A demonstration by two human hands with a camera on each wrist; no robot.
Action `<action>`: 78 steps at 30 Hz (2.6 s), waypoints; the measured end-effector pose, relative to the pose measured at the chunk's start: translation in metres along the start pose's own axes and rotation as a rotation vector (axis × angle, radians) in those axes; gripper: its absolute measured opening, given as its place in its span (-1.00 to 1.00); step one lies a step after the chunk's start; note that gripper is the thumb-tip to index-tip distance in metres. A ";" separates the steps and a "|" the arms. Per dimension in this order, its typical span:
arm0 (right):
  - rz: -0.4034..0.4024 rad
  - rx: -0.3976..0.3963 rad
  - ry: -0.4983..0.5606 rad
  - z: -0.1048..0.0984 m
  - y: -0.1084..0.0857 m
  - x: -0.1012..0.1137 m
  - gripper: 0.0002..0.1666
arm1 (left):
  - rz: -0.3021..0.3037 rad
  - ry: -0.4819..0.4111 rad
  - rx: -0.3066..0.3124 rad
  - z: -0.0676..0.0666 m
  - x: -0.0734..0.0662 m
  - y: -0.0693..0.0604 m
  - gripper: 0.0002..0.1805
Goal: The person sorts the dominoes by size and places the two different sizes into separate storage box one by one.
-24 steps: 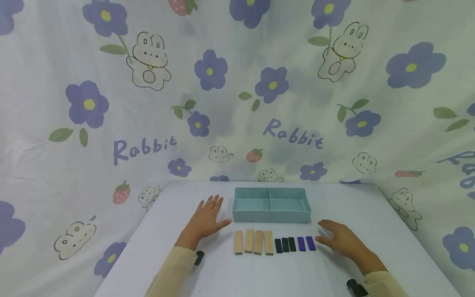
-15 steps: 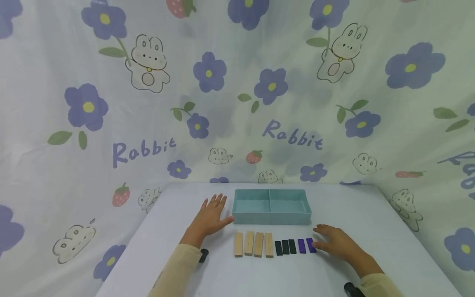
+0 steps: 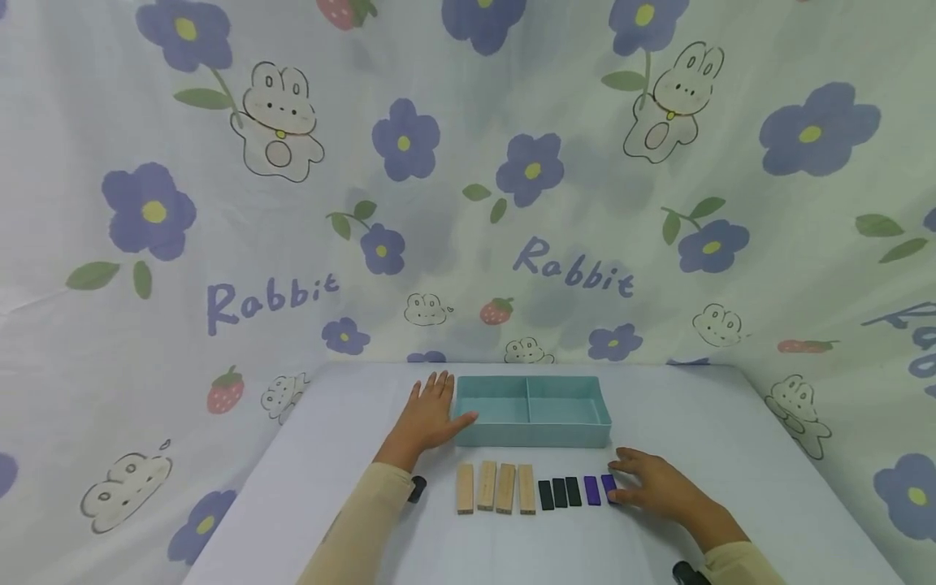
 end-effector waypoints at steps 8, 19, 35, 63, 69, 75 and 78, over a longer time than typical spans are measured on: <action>-0.025 0.006 0.013 -0.004 0.000 0.008 -0.33 | -0.022 0.004 0.045 -0.001 -0.007 0.015 0.17; -0.046 0.000 0.052 -0.003 0.003 0.009 -0.52 | -0.001 -0.046 0.071 0.010 -0.009 0.021 0.18; -0.129 -0.058 0.126 -0.003 0.003 0.014 -0.53 | 0.022 -0.032 0.030 0.014 -0.005 0.017 0.17; -0.052 -0.106 0.440 -0.027 0.020 0.036 -0.64 | 0.045 0.013 -0.016 0.020 -0.002 0.014 0.15; -0.104 -0.120 0.497 -0.040 0.040 0.046 -0.60 | 0.070 0.047 0.008 0.017 -0.001 0.014 0.12; -0.120 -0.110 0.593 -0.049 0.056 0.050 -0.57 | 0.085 0.043 0.033 0.018 -0.003 0.017 0.09; -0.124 -0.106 0.594 -0.052 0.065 0.054 -0.58 | 0.087 0.032 0.031 0.018 -0.003 0.016 0.08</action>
Point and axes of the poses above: each hand's wrist, its own y-axis towards the middle knuckle, its own z-axis out of the palm, x = y × z, the point moved 2 cm from there along y, towards the middle knuckle, and after that the axes turned 5 degrees about z, right-handed, at the moved point
